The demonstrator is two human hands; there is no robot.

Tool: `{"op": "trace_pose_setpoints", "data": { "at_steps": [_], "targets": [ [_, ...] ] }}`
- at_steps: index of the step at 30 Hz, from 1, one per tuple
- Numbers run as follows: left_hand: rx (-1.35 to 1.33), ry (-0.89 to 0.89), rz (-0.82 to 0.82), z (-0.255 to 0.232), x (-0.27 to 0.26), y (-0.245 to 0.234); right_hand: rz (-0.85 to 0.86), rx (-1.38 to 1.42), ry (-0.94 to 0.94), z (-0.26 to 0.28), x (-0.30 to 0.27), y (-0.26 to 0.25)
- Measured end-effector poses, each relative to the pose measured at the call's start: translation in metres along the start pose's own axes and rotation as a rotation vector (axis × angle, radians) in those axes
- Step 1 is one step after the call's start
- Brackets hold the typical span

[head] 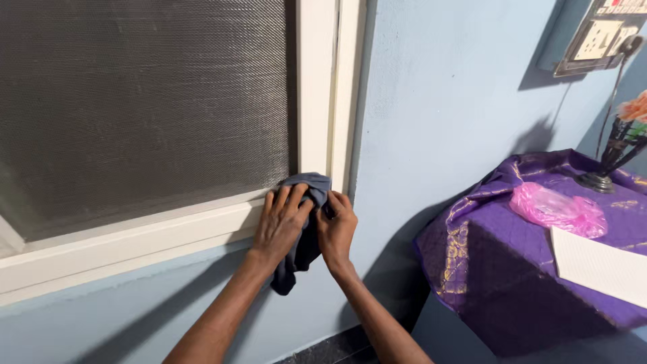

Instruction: The person wipes a window frame and glass pane with a blue cloth, moving along the edges and across the surface. The person also wipes the adjacent wall and the mesh screen of the window.

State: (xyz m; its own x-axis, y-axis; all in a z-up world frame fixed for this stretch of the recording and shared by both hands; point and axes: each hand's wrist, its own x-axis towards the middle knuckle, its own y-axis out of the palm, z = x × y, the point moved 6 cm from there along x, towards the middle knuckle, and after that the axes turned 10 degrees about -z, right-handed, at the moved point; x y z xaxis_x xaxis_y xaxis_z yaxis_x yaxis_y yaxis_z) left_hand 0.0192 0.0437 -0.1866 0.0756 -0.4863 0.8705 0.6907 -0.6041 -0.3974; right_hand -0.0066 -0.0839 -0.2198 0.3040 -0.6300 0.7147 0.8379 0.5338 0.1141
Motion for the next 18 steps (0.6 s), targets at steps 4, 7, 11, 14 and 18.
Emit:
{"op": "trace_pose_setpoints", "data": {
  "at_steps": [4, 7, 11, 14, 18],
  "targets": [
    [-0.014, -0.002, -0.027, 0.008, -0.021, -0.013, -0.036, -0.076, -0.004, 0.014, -0.024, 0.005],
    [-0.031, -0.015, -0.039, 0.023, -0.033, -0.025, -0.100, -0.051, -0.086, 0.036, -0.054, 0.022],
    [-0.015, -0.090, -0.009, 0.053, -0.060, -0.049, -0.078, 0.013, -0.004, 0.043, -0.092, 0.053],
    [0.040, -0.183, -0.029, 0.068, -0.083, -0.070, 0.035, 0.081, -0.096, 0.045, -0.121, 0.073],
    [0.055, -0.316, -0.120, 0.063, -0.076, -0.075, 0.068, 0.197, -0.084, 0.031, -0.122, 0.083]
  ]
}}
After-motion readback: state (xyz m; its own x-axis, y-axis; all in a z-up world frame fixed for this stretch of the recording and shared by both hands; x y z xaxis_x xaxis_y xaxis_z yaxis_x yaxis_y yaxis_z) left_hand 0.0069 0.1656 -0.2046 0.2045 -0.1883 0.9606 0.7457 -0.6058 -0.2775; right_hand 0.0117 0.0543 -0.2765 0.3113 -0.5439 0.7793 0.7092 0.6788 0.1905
